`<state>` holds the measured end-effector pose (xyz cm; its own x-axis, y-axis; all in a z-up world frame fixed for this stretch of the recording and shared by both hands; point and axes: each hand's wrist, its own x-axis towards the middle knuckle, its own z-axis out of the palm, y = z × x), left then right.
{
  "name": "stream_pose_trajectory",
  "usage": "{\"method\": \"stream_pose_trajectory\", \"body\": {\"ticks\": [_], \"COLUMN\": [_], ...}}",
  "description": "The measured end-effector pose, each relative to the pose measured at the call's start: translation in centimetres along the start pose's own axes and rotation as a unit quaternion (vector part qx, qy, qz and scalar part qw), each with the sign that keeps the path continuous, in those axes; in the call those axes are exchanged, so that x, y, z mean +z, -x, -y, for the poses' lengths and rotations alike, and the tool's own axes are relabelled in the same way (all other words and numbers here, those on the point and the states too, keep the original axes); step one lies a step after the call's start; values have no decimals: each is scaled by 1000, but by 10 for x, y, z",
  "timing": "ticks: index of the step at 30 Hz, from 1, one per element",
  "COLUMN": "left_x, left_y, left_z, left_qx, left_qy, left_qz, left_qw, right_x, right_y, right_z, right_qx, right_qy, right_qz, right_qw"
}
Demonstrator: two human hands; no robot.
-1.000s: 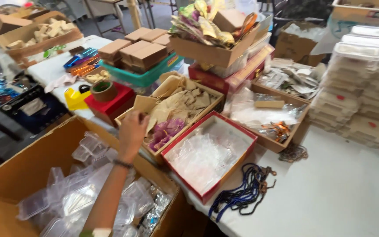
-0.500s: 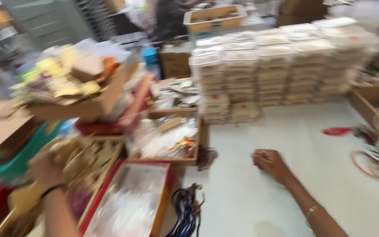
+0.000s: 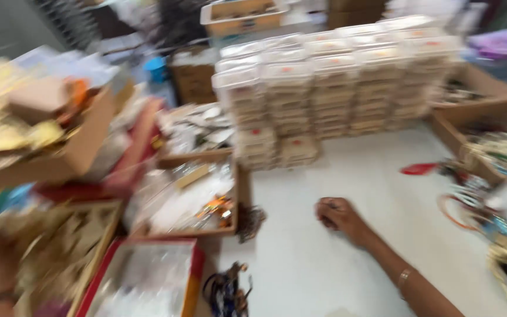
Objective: The person organizes various jewelry items on a white table. They place a beaded bracelet into a small cloth pouch, seal it, and put it into a plastic container. They then handle several other bracelets and necklaces, placing them into boxes or arranging them on the table.
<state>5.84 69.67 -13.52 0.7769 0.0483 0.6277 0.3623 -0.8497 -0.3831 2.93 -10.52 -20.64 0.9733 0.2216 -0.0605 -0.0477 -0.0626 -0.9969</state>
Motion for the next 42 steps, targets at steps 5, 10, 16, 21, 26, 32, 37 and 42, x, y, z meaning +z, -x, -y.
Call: {"method": "stream_pose_trajectory", "body": {"ticks": [5,10,16,21,26,32,37,42], "left_x": [-109,-275,-308,-337,-334,-280,-269,-309], "left_y": [4,-18,-6,21,55,105,105,107], "left_z": [-16,-84,-245,-403,-490,-506,-467,-446], "left_qx": [72,31,258,329,182,184,99,120], "left_qy": [177,352,650,517,363,408,549,629], "left_qz": [-147,116,248,102,-59,198,195,180], "left_qw": [970,928,670,784,912,872,807,747], "right_x": [0,-8,-19,-15,-3,-5,10,29], "right_y": [-6,-14,-17,-3,13,14,29,30], "right_z": [-18,-23,-24,-20,-6,-12,-3,1], "right_qx": [-16,-8,-48,-74,-97,-81,-113,-173], "right_qy": [27,-15,-152,-181,-90,-13,130,138], "right_qz": [15,-4,-11,-73,-300,-265,-210,-147], "right_qw": [999,1000,987,978,945,961,962,964]}}
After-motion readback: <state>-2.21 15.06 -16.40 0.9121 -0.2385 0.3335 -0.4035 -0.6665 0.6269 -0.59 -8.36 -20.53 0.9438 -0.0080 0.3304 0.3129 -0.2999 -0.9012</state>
